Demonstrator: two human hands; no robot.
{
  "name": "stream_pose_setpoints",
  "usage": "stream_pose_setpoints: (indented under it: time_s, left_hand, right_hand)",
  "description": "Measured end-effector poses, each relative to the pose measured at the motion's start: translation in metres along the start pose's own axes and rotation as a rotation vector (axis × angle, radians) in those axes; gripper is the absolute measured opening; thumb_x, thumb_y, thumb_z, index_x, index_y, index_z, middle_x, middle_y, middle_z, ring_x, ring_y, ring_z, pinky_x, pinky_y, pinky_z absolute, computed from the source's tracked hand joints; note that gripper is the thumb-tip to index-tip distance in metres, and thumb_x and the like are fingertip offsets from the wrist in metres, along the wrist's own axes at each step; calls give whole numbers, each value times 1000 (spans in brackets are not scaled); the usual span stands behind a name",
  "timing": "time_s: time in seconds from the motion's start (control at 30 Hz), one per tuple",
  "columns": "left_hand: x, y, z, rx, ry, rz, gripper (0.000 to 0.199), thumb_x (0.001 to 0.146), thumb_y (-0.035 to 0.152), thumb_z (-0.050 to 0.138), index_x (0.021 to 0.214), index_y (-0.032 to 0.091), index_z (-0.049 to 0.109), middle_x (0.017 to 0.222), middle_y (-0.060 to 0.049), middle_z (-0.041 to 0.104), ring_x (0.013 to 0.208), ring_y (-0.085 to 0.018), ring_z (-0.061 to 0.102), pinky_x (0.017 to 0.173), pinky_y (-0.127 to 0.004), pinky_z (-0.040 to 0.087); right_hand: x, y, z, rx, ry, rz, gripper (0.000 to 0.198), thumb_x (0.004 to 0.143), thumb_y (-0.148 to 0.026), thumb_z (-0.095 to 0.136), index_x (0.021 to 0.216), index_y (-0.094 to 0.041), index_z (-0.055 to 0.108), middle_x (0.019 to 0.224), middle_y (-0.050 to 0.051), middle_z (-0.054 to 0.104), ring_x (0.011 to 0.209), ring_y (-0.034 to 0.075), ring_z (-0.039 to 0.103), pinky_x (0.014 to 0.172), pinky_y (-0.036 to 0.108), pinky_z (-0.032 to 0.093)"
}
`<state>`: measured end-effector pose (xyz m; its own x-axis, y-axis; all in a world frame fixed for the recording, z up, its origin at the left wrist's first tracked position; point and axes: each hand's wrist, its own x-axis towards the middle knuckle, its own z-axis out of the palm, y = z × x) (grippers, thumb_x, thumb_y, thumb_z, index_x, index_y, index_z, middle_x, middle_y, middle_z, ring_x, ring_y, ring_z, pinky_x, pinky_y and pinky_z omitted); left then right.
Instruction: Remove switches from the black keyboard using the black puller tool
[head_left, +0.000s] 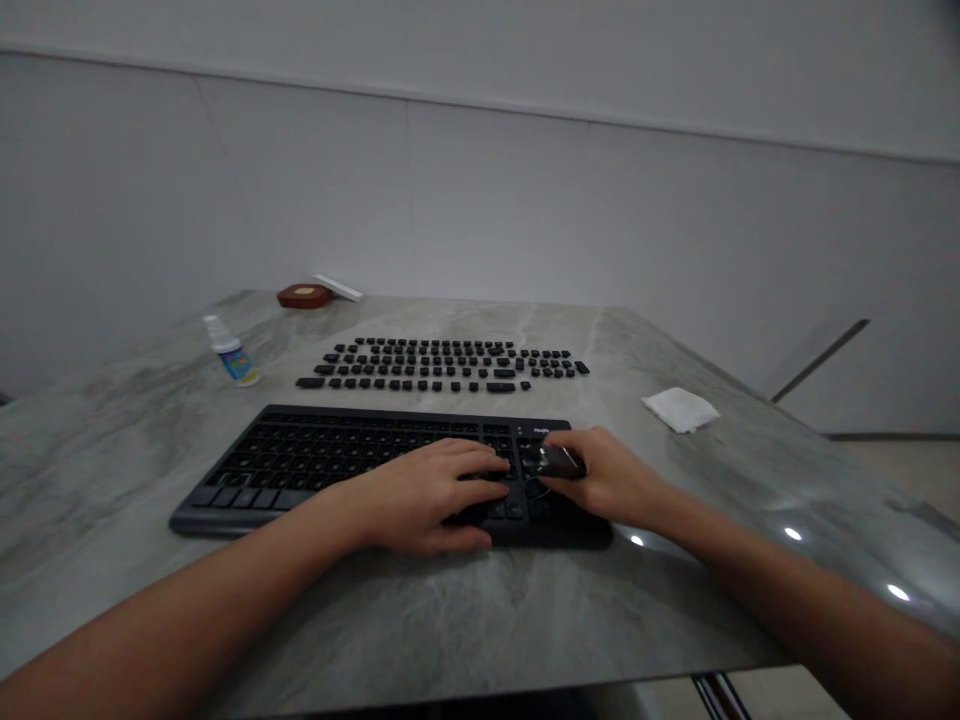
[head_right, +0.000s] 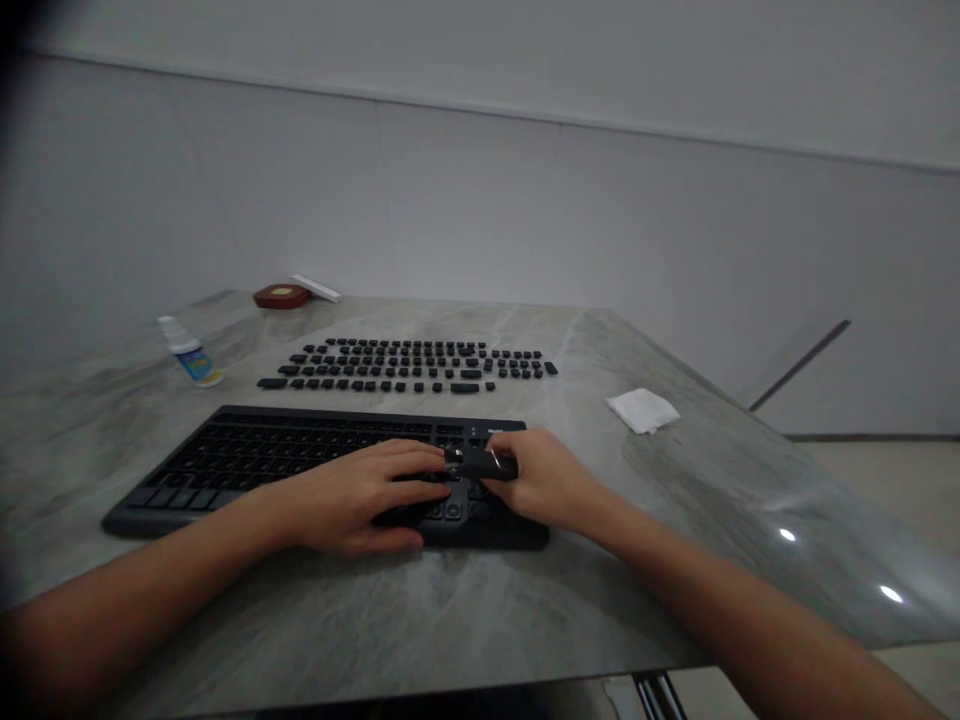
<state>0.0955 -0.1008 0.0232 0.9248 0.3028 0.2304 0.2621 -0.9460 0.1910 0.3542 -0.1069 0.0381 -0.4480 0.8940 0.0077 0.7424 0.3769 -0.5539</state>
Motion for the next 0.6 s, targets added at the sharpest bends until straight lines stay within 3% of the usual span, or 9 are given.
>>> stream_pose_setpoints:
  time_s: [0.07,0.13,0.27,0.37,0.6]
  left_hand:
    - [2,1,1,-5,-3,10,46,93,39,57,130,12,58,137,-16,55,133,-31,45,112,-46,38]
    - [5,4,2,-8,-17,19,48,94,39,56,134,14,55,141,-14,52,137,-32,39,114,-47,35]
    - [10,10,5,-16,-68,-8,60,92,48,56,144,19,46,153,-15,35,143,-37,29,115,-56,29]
    - [12,11,7,-35,-125,-51,68,92,53,55,149,23,37,158,-12,25,145,-40,21,115,-60,24]
    - [13,12,7,-44,-213,-90,72,94,54,50,154,24,25,160,-7,22,147,-40,10,116,-64,14]
  right_hand:
    - [1,1,2,70,52,-30,18,71,-14,60,89,-16,65,71,0,65,60,13,56,56,22,39]
    - [2,2,5,128,106,-61,23,72,-15,58,94,-16,66,78,2,69,68,15,61,62,24,43]
    - [4,5,14,285,187,-75,15,77,-19,54,83,-16,67,80,3,69,73,17,63,69,26,47]
    - [6,5,18,368,197,-49,15,75,-17,53,76,-15,67,72,1,67,67,15,60,65,25,46]
    - [9,3,21,463,201,0,10,71,-19,56,70,-14,65,60,-1,57,57,11,50,57,23,40]
